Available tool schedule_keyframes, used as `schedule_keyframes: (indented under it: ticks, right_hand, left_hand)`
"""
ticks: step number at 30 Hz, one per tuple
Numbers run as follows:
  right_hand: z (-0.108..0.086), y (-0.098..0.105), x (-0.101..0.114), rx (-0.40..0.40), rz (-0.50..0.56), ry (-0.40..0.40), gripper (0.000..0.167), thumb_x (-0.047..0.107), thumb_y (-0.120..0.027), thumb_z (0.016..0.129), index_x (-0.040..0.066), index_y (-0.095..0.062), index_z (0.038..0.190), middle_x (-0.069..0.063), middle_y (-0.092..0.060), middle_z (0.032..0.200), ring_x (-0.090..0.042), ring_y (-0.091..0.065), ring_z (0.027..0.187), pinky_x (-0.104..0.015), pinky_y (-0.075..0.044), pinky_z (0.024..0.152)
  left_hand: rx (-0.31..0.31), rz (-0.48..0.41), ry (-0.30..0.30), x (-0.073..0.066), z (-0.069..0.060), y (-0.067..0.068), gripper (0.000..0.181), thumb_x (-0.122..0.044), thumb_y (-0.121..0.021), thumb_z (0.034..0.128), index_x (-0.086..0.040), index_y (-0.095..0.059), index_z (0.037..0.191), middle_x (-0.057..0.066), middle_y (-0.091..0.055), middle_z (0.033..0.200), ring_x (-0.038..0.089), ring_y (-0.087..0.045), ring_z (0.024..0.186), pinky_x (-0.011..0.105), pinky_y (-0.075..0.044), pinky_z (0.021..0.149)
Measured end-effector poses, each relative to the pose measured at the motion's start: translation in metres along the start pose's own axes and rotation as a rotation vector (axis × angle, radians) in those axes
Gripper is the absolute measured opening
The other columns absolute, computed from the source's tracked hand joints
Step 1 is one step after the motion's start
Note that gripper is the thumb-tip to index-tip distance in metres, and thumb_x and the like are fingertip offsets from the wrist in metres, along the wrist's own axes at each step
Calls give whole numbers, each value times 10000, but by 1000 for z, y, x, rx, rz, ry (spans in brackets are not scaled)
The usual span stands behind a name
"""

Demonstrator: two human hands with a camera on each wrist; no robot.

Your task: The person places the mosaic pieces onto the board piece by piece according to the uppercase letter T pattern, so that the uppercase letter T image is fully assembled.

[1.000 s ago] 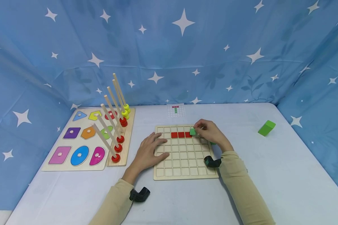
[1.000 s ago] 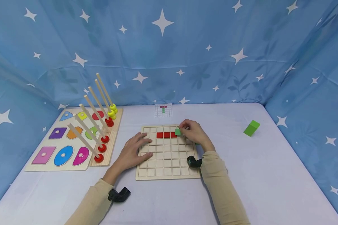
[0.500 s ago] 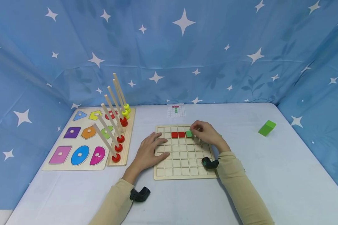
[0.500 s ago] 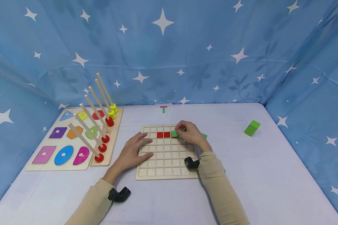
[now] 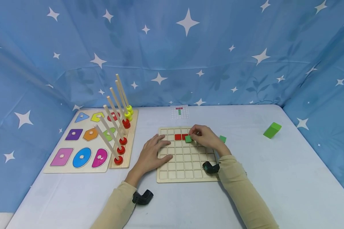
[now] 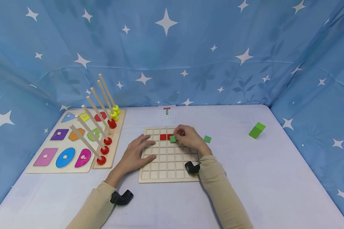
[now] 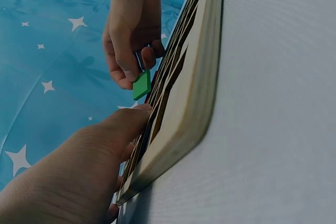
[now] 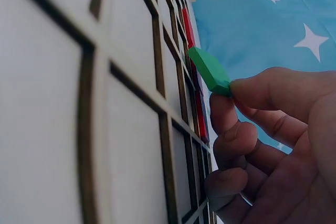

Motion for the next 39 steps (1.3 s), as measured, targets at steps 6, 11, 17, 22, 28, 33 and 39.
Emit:
schedule_keyframes:
  ticks: [6, 11, 17, 22, 28, 33, 39]
  right_hand:
    - [0, -3, 4, 25, -10, -12, 110, 151, -551, 942, 98, -625, 1003, -77, -635, 904, -171, -503, 625, -297, -441, 586]
    - [-1, -5, 8, 42, -35, -5, 96, 151, -549, 945, 113, -626, 988, -59, -627, 876, -171, -494, 628, -296, -433, 598]
    - [-3, -6, 14, 68, -77, 14, 107, 124, -548, 939, 67, -625, 987, -52, -598, 839, -160, -482, 665, -290, -424, 627]
    - [-2, -7, 15, 76, -123, 26, 110, 133, -552, 940, 64, -630, 973, -38, -588, 807, -142, -487, 672, -280, -426, 630]
    - [-1, -8, 15, 72, -159, 10, 124, 179, -548, 950, 100, -642, 955, -17, -587, 804, -150, -494, 683, -288, -429, 639]
    - [-4, -3, 12, 73, -156, 21, 133, 178, -536, 961, 96, -636, 993, -38, -623, 869, -144, -514, 685, -291, -447, 647]
    - [-11, 13, 0, 51, -115, 42, 147, 181, -520, 974, 96, -630, 1024, -84, -637, 968, -177, -549, 691, -304, -450, 637]
  left_hand:
    - [-5, -2, -7, 0, 0, 0, 506, -507, -654, 826, -271, -579, 1267, 44, -402, 1484, 317, -258, 1433, 543, -227, 1137]
    - [-6, 0, -9, 1, 0, 0, 502, -500, -655, 827, -267, -580, 1265, 46, -403, 1483, 316, -260, 1432, 542, -226, 1137]
    - [11, 2, 6, 0, 0, 1, 503, -512, -649, 827, -277, -576, 1266, 35, -392, 1489, 305, -241, 1441, 535, -216, 1144]
    - [11, 0, 6, 1, 0, 1, 498, -509, -648, 829, -278, -576, 1265, 32, -391, 1490, 294, -237, 1443, 534, -215, 1144]
    - [-2, -9, -10, 1, 0, 2, 496, -501, -650, 830, -266, -580, 1262, 47, -400, 1484, 314, -251, 1436, 540, -219, 1140]
    - [-4, -9, -8, 1, 0, 1, 497, -506, -646, 831, -265, -583, 1261, 41, -399, 1483, 313, -251, 1436, 537, -220, 1140]
    - [-11, -12, -4, -1, -1, -1, 496, -500, -654, 825, -262, -589, 1255, 42, -406, 1477, 312, -256, 1433, 543, -220, 1136]
Point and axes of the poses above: each hand's wrist, its own z-axis towards the middle knuckle, its own y-axis out of the back of the hand, x = y × z, the point moved 1 cm from there along z, towards the middle knuckle
